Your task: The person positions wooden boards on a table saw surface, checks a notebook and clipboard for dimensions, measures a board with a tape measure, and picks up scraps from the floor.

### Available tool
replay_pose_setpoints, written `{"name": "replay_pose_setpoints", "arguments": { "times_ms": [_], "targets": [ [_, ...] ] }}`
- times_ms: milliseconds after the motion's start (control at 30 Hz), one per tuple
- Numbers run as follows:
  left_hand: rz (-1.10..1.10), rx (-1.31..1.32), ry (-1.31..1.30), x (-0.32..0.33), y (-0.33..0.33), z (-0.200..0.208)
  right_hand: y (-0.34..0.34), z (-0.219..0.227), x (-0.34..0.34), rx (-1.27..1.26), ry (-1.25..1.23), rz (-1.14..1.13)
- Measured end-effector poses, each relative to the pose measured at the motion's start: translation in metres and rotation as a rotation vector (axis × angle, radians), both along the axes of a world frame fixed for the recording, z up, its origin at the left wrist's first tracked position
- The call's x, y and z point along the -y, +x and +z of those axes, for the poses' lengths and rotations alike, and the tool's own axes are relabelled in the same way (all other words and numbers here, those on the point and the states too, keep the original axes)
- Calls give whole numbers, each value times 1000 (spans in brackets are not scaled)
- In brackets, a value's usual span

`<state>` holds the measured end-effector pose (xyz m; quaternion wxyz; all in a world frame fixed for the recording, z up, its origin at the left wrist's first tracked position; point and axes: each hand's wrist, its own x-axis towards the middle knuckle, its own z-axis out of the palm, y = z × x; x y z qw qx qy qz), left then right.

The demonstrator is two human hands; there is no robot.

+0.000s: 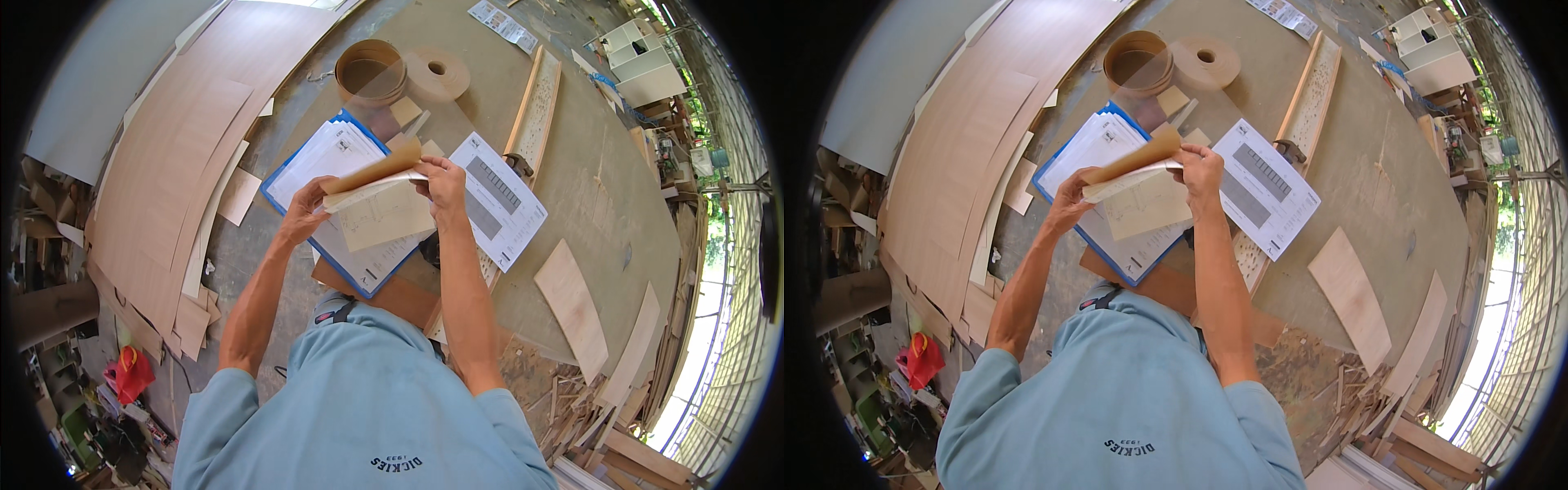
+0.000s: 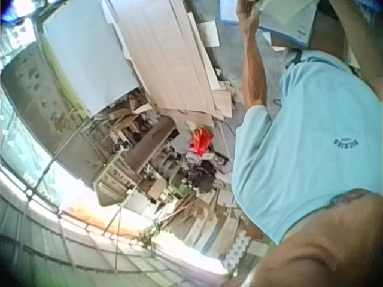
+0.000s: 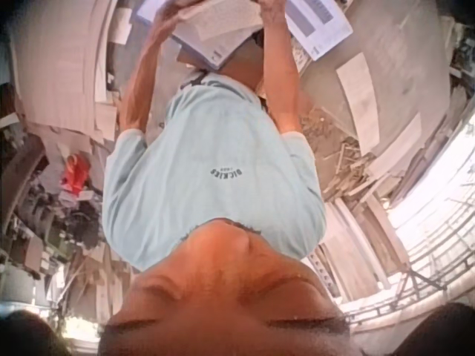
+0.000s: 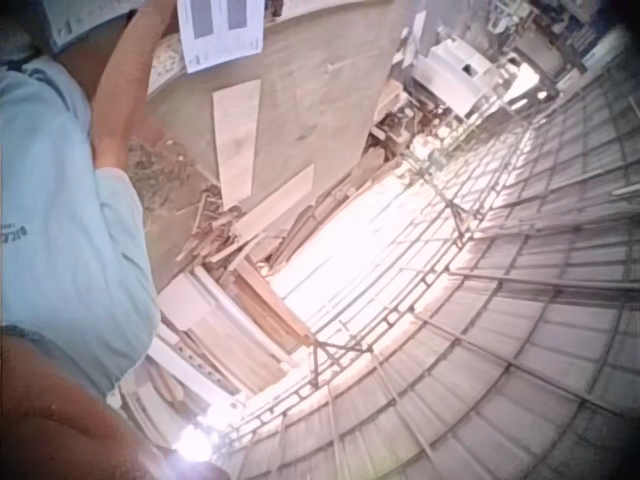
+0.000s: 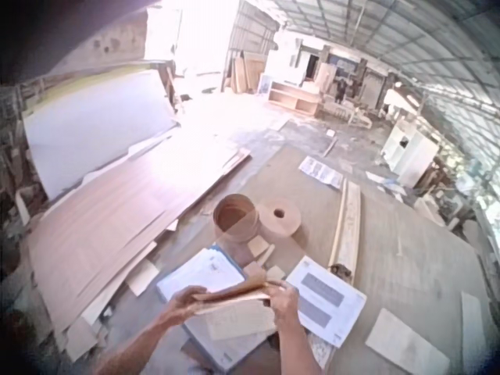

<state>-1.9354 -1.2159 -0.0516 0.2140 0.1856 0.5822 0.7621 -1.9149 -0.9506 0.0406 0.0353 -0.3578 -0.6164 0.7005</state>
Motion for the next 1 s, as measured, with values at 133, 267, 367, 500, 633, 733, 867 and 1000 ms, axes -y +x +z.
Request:
{"name": "replay_pose_setpoints", "arguments": {
  "times_ms": [133,267,367,500,633,733,867,1000],
  "targets": [
    [-13,17,-49,5,-4,-4,-11,-7,-1,-49,-90,-13],
    [-10,120,-73,1,-1,5,-14,-10,1,-69,-118,-31],
    [29,4,-95,-5,-2,6,-13,-13,0,-89,-138,-33],
    [172,63,-123,-12,-5,-5,-10,-7,-1,-139,-233,-30],
    [323,61,-130,-22,-8,-16,5,0,-5,-213,-220,-50],
    [379,74,-199,-29,-11,-17,25,-16,-19,-152,101,-26],
    [412,84,-203,-34,-15,-20,51,-55,-37,-154,454,70],
    [416,120,-266,-31,-20,-25,69,-58,-30,-178,698,198]
  ]
}}
